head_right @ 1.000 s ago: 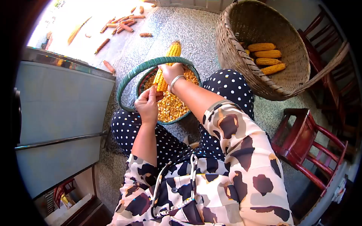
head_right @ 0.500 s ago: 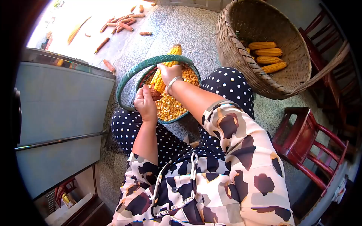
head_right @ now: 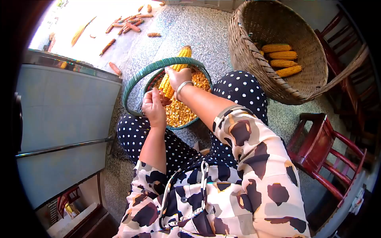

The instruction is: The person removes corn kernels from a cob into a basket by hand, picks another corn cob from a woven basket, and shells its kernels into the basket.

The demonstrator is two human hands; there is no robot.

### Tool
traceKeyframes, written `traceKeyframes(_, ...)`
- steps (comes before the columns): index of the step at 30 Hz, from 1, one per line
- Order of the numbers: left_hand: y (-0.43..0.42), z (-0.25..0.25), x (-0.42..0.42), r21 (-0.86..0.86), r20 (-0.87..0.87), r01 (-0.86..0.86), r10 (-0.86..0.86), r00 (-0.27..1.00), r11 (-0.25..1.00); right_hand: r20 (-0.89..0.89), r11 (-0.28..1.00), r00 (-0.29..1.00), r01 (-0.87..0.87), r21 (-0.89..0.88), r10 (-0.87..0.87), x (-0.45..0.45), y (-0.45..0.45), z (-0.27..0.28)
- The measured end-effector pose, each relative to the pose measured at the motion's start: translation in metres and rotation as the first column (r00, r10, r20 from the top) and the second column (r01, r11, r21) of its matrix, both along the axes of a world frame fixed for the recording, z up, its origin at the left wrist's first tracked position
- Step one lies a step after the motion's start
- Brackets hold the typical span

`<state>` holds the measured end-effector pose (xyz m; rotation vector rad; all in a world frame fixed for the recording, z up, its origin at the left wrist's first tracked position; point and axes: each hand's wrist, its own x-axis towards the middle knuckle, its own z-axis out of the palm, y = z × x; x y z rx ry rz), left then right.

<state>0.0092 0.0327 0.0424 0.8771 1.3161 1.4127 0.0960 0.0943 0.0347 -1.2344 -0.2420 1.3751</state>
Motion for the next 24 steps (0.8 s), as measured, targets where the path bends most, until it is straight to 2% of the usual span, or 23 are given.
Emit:
traceKeyframes(1, 0.000, -0.002, 0.000, 0.000, 0.000, 0.000, 0.000, 1.000, 1.000, 0.000, 1.000, 1.000, 0.000, 0.000, 0.000, 0.000, 0.000, 0.000)
traceKeyframes(3, 0.000, -0.007, 0.002, 0.060, -0.245, 0.030, -0.014, 0.969, 0.998, 0.051, 1.000, 0.999, -0.009, -0.010, 0.010, 0.001, -0.001, 0.000)
traceKeyframes(7, 0.001, -0.008, -0.003, 0.075, -0.309, 0.035, -0.010, 0.951, 0.997, 0.087, 1.000, 0.996, -0.021, 0.021, 0.019, -0.001, -0.002, 0.002)
traceKeyframes(9, 0.003, -0.008, -0.007, 0.022, -0.166, 0.012, -0.008, 0.986, 1.000, -0.008, 1.000, 1.000, -0.022, 0.022, 0.022, -0.002, -0.003, 0.003)
traceKeyframes(10, 0.002, -0.007, -0.006, 0.021, -0.166, 0.012, -0.009, 0.986, 1.000, -0.009, 1.000, 1.000, -0.021, 0.021, 0.021, -0.002, -0.003, 0.002)
traceKeyframes(13, 0.001, -0.002, -0.001, 0.009, -0.097, 0.009, -0.008, 0.995, 1.000, 0.018, 0.999, 0.999, -0.028, 0.016, 0.027, 0.000, -0.001, 0.000)
traceKeyframes(15, 0.002, -0.002, 0.000, -0.042, -0.033, 0.035, -0.036, 0.999, 0.999, 0.105, 0.996, 0.994, -0.042, 0.075, 0.034, 0.001, -0.002, -0.002)
traceKeyframes(16, 0.002, -0.005, -0.001, -0.042, -0.033, 0.034, -0.035, 0.999, 0.999, 0.105, 0.996, 0.994, -0.043, 0.075, 0.035, 0.001, -0.001, -0.003)
traceKeyframes(18, 0.004, -0.010, -0.004, -0.004, -0.208, 0.081, -0.080, 0.975, 0.997, 0.207, 0.998, 0.978, -0.038, 0.040, 0.029, -0.001, -0.002, -0.003)
traceKeyframes(19, 0.003, -0.009, -0.004, -0.004, -0.208, 0.081, -0.080, 0.975, 0.997, 0.207, 0.998, 0.978, -0.038, 0.040, 0.029, 0.000, -0.001, -0.002)
traceKeyframes(21, 0.002, -0.003, -0.004, 0.024, -0.088, 0.078, -0.076, 0.993, 0.997, 0.043, 0.999, 0.999, -0.034, 0.028, 0.032, 0.001, 0.000, -0.001)
traceKeyframes(24, 0.001, -0.005, -0.003, 0.016, 0.011, 0.081, -0.081, 0.997, 0.997, 0.094, 0.998, 0.995, -0.029, 0.062, 0.023, 0.003, 0.001, 0.003)
